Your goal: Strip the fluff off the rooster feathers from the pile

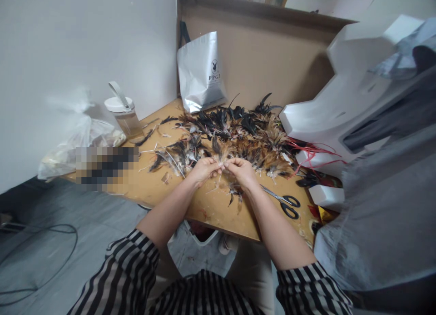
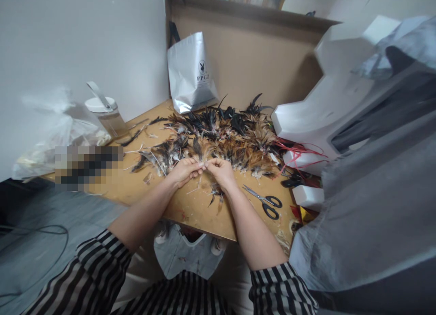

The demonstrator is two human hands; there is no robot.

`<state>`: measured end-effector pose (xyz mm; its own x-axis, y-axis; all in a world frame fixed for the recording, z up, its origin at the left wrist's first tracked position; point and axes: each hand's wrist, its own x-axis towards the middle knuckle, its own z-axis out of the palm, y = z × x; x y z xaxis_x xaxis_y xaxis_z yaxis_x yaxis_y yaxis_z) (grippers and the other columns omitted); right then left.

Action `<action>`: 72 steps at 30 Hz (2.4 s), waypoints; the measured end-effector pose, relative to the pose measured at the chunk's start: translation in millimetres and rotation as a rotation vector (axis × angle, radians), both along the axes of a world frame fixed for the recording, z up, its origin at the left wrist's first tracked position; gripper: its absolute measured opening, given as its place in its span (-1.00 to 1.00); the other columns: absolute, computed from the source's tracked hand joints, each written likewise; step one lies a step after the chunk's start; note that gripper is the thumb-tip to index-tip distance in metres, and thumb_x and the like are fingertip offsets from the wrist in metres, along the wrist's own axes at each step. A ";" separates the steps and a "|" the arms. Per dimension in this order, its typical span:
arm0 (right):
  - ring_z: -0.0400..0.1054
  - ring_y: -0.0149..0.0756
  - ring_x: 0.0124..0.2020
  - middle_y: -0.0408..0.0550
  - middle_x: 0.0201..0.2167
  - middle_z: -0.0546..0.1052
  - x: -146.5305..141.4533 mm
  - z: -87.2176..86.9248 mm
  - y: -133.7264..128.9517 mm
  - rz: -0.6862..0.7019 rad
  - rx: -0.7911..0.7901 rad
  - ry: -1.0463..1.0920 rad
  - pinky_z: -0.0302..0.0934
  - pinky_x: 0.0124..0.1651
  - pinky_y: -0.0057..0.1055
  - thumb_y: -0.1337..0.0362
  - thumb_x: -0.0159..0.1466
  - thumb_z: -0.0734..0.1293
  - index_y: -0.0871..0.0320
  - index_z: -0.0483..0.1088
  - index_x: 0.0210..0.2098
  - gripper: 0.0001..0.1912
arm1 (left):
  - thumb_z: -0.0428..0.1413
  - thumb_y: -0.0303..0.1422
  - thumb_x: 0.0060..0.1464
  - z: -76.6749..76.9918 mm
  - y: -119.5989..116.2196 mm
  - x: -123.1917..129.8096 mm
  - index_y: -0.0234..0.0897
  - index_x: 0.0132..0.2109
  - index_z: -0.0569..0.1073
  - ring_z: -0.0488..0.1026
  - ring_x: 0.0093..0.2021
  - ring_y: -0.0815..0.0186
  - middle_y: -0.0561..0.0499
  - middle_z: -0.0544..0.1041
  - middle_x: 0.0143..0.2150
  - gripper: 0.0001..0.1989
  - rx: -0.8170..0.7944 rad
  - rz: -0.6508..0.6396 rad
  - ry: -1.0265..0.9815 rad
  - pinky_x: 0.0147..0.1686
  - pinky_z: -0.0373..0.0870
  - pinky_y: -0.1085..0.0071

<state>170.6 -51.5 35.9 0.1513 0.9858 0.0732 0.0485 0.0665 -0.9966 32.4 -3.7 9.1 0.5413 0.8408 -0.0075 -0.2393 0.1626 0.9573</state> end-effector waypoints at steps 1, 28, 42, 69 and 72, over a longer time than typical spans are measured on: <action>0.09 -0.55 -0.65 -0.18 -0.65 0.40 0.1 -0.2 0.2 0.003 0.005 -0.009 -0.03 -0.55 -0.54 0.19 -0.07 0.37 0.24 0.41 -0.54 -0.79 | 0.18 -0.21 -0.17 -0.2 0.0 0.2 -0.44 -0.44 0.44 0.20 -0.68 0.56 -0.01 0.40 -0.59 -0.69 0.007 0.005 0.006 -0.69 -0.01 0.58; 0.14 -0.54 -0.56 -0.12 -0.40 0.42 18.4 13.4 -5.3 0.219 0.056 0.535 -0.09 -0.63 -0.59 0.33 -0.03 0.38 0.18 0.30 -0.52 -0.85 | 0.23 -0.41 -0.22 3.4 3.9 -2.5 -0.46 -0.48 0.40 0.31 -0.56 0.53 -0.05 0.46 -0.50 -0.81 -0.201 0.071 -0.264 -0.61 0.15 0.62; -0.27 -0.50 -0.75 -0.32 -0.77 -0.07 106.7 43.6 -40.9 -0.082 0.438 0.316 -0.28 -0.69 -0.48 0.05 0.13 0.20 0.03 0.25 -0.46 -0.80 | 0.22 -0.42 -0.23 -2.4 15.9 -7.1 -0.43 -0.46 0.37 0.28 -0.55 0.57 -0.05 0.46 -0.41 -0.81 -0.238 0.253 -0.325 -0.64 0.14 0.65; -0.14 -0.66 -0.80 -0.33 -0.78 0.16 9.2 3.8 -3.2 0.123 -0.179 0.258 -0.34 -0.74 -0.60 0.14 -0.11 0.41 0.21 0.31 -0.50 -0.70 | 0.17 -0.17 -0.20 8.2 6.2 -4.5 -0.40 -0.43 0.49 0.12 -0.70 0.57 0.04 0.37 -0.64 -0.68 0.113 0.314 0.057 -0.70 -0.04 0.56; -0.15 -0.63 -0.80 -0.33 -0.79 0.13 19.5 4.2 -1.0 -0.004 -0.112 0.174 -0.32 -0.73 -0.57 0.12 -0.11 0.40 0.21 0.33 -0.50 -0.70 | 0.18 -0.17 -0.21 8.9 6.6 -6.1 -0.40 -0.42 0.49 0.14 -0.70 0.57 0.05 0.37 -0.64 -0.67 0.104 0.330 -0.004 -0.70 -0.02 0.56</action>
<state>190.1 -52.5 40.1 0.1559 0.9857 -0.0641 -0.1254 -0.0446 -0.9911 26.3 2.9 18.0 0.2403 0.9666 0.0886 -0.2666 -0.0221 0.9636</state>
